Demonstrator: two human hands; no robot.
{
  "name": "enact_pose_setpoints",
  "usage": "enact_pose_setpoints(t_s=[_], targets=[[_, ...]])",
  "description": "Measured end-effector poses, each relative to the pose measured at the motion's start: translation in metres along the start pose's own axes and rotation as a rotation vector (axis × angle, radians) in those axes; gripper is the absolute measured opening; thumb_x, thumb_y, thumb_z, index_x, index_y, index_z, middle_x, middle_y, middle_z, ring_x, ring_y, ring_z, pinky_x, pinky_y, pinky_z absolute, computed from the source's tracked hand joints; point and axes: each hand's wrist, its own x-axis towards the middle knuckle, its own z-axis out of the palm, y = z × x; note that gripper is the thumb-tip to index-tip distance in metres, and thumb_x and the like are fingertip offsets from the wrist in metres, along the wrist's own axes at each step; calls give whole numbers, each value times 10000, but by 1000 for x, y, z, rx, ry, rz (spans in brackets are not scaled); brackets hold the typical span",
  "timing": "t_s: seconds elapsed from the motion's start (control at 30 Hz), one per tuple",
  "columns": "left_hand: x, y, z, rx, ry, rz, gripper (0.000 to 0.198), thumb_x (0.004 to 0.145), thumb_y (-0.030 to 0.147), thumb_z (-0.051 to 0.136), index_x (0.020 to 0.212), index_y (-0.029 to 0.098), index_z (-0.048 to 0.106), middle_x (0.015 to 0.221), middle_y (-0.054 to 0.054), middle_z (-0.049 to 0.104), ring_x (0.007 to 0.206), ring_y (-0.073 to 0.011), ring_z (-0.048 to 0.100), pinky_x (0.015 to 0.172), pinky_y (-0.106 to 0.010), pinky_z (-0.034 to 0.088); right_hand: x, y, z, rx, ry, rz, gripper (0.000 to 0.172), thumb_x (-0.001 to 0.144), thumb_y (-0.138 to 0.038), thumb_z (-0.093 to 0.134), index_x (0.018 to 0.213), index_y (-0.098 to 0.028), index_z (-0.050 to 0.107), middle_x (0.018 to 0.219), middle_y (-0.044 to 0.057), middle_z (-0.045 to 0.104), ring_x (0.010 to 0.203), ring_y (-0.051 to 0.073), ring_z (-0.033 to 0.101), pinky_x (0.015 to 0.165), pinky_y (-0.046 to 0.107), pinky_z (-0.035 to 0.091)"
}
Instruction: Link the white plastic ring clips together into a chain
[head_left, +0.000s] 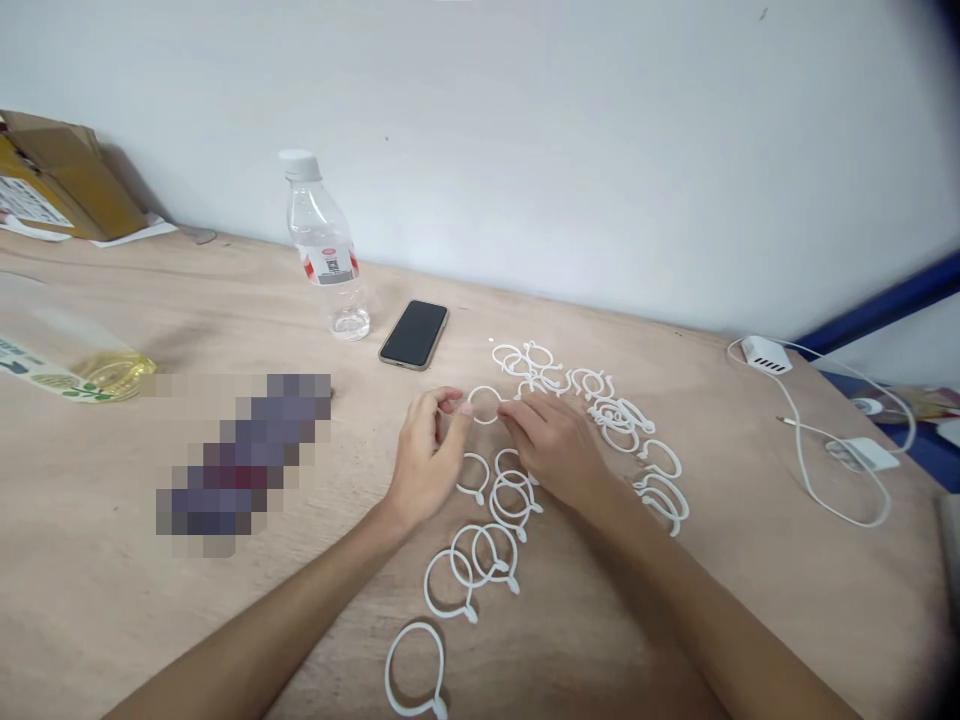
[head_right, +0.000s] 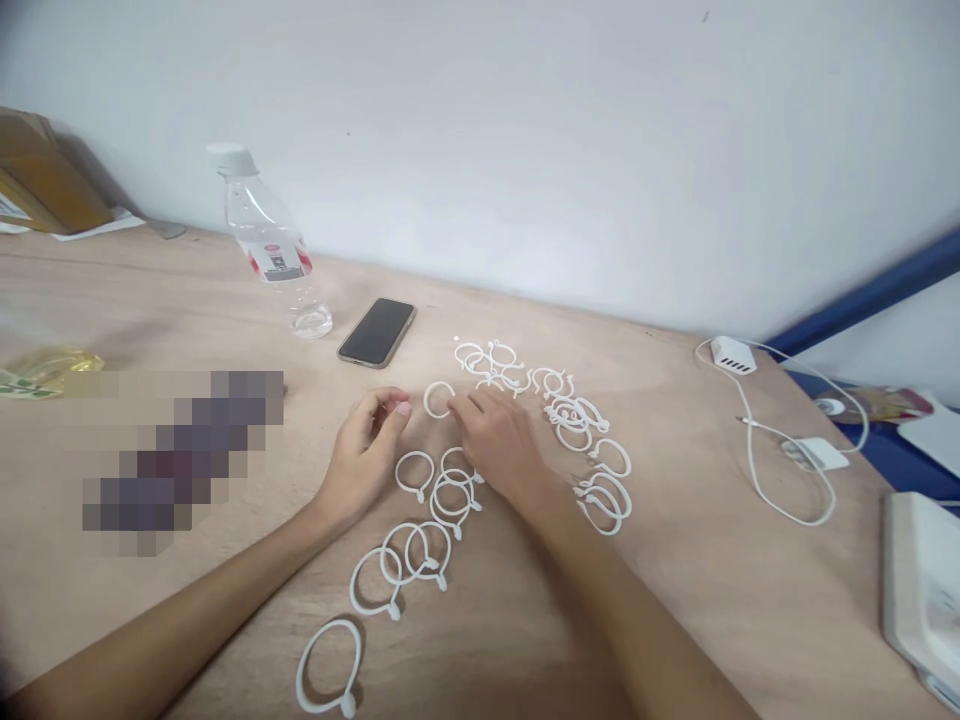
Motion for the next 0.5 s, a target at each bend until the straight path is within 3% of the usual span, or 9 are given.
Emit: enact_pose_setpoints(t_s=[0.13, 0.2, 0.27, 0.37, 0.43, 0.5], targets=[[1, 2, 1, 65, -95, 79, 297, 925, 382, 472, 1091, 176, 607, 1036, -54, 634, 878, -164, 569, 797, -292, 441, -18, -7, 0, 97, 244, -281, 201, 918, -121, 443, 895, -155, 640, 785, 71, 688, 770, 186, 592, 749, 306, 450], [0, 3, 1, 56, -190, 111, 268, 935, 363, 457, 967, 175, 645, 936, -34, 660, 847, -160, 581, 770, -278, 437, -25, -10, 3, 190, 298, -286, 184, 920, -125, 449, 902, -159, 629, 783, 67, 690, 752, 178, 590, 744, 306, 467], [0, 4, -1, 12, -259, 96, 291, 937, 368, 454, 865, 172, 656, 806, -13, 656, 758, -149, 579, 698, -263, 433, -29, -11, 7, 336, 333, -175, 152, 916, -154, 475, 900, -170, 625, 795, 62, 693, 740, 168, 599, 728, 302, 481], [-1, 4, -3, -65, -285, 85, 281, 904, 392, 522, 836, 174, 686, 757, -9, 656, 719, -145, 585, 660, -253, 440, -32, -14, 7, 655, 330, 166, 86, 880, -240, 559, 889, -184, 623, 803, 44, 701, 695, 151, 615, 657, 284, 489], [-2, 5, -4, -88, -266, 115, 247, 876, 380, 576, 820, 180, 710, 772, -16, 673, 747, -151, 607, 686, -253, 455, -31, -18, 4, 908, 257, 380, 173, 842, -324, 614, 945, -185, 624, 803, 36, 711, 705, 159, 641, 643, 285, 498], [-2, 5, -5, -87, -261, 154, 221, 866, 355, 600, 804, 187, 728, 779, -23, 688, 767, -154, 623, 714, -256, 467, -29, -21, -1, 1121, 181, 496, 292, 806, -393, 644, 1002, -176, 629, 803, 37, 721, 736, 173, 665, 657, 293, 514]])
